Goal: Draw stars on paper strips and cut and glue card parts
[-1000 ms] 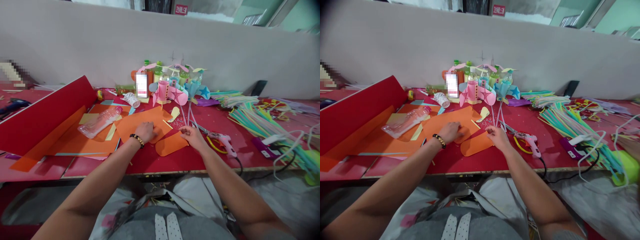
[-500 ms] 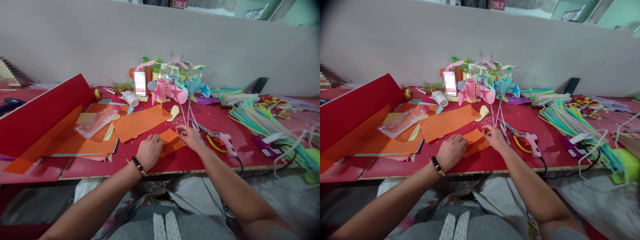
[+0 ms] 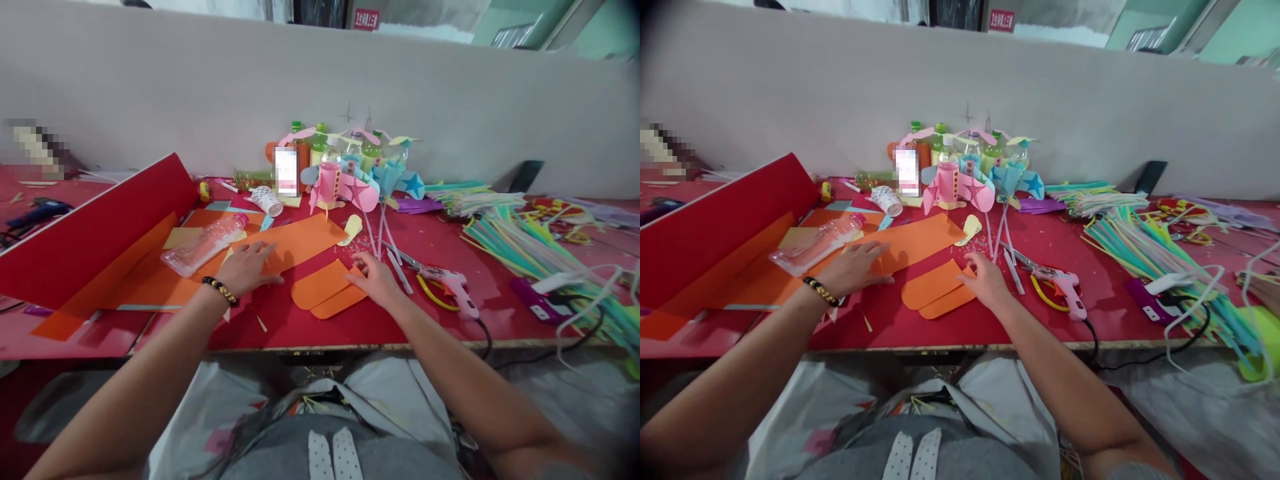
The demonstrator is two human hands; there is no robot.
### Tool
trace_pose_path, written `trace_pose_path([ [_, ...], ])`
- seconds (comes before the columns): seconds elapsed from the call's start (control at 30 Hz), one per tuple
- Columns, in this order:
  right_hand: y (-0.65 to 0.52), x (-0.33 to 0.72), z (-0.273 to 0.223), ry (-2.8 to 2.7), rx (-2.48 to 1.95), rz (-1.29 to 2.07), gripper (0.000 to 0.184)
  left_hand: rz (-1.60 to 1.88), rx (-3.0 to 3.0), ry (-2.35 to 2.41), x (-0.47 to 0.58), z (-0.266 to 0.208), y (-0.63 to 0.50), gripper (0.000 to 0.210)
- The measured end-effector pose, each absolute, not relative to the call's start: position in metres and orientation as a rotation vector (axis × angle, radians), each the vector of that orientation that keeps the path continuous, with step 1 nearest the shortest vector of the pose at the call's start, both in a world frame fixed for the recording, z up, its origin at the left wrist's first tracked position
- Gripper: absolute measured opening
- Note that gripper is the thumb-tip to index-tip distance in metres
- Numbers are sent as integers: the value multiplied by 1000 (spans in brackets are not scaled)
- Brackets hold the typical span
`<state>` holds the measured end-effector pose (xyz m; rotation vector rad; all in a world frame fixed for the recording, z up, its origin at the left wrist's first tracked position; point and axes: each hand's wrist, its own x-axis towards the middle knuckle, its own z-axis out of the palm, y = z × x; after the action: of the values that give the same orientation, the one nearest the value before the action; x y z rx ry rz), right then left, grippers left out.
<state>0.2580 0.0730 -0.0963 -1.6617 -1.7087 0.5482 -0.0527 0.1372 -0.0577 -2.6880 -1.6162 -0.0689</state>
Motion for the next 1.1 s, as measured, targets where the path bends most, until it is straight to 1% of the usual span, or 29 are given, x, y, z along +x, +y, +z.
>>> trace_pose_path([
  [0.03, 72, 257, -98, -1726, -1666, 521, 44, -21, -2737, -1601, -56, -59, 140, 76],
  [0.1, 71, 256, -100, -1749, -1650, 501, 45, -16, -2765, -1603, -57, -62, 141, 66],
  [0.2, 70, 257, -102, -1744, -1612, 535, 46, -61, -2704, -1633, -58, -58, 142, 44],
  [0.27, 71, 259, -103, -1720, -1606, 588, 47, -154, -2634, -1638, -61, -48, 146, 36],
  [0.47, 73, 262, -106, -1680, -1609, 640, 49, -717, -2429, -1546, -64, -9, 173, 34],
  [0.53, 73, 263, -106, -1681, -1599, 646, 49, -890, -2445, -1452, -61, -5, 185, 32],
  [0.6, 73, 263, -107, -1681, -1588, 645, 50, -950, -2503, -1334, -59, -9, 199, 33],
  [0.63, 73, 264, -107, -1681, -1583, 646, 50, -905, -2546, -1287, -59, -14, 207, 35],
  [0.7, 73, 264, -107, -1678, -1572, 652, 49, -674, -2654, -1230, -61, -24, 221, 39],
  [0.8, 73, 263, -107, -1674, -1577, 664, 50, -399, -2746, -1227, -71, -36, 233, 38],
  [0.93, 72, 263, -106, -1687, -1593, 649, 50, -204, -2760, -1322, -86, -36, 217, 54],
  [0.97, 72, 263, -105, -1691, -1595, 645, 50, -216, -2773, -1324, -87, -34, 208, 52],
  [1.03, 72, 263, -105, -1698, -1593, 639, 49, -249, -2863, -1232, -85, -31, 186, 39],
  [1.07, 72, 262, -104, -1702, -1592, 635, 49, -222, -2917, -1185, -81, -31, 175, 36],
  [1.1, 72, 262, -104, -1706, -1589, 629, 49, -159, -2964, -1152, -76, -32, 164, 38],
])
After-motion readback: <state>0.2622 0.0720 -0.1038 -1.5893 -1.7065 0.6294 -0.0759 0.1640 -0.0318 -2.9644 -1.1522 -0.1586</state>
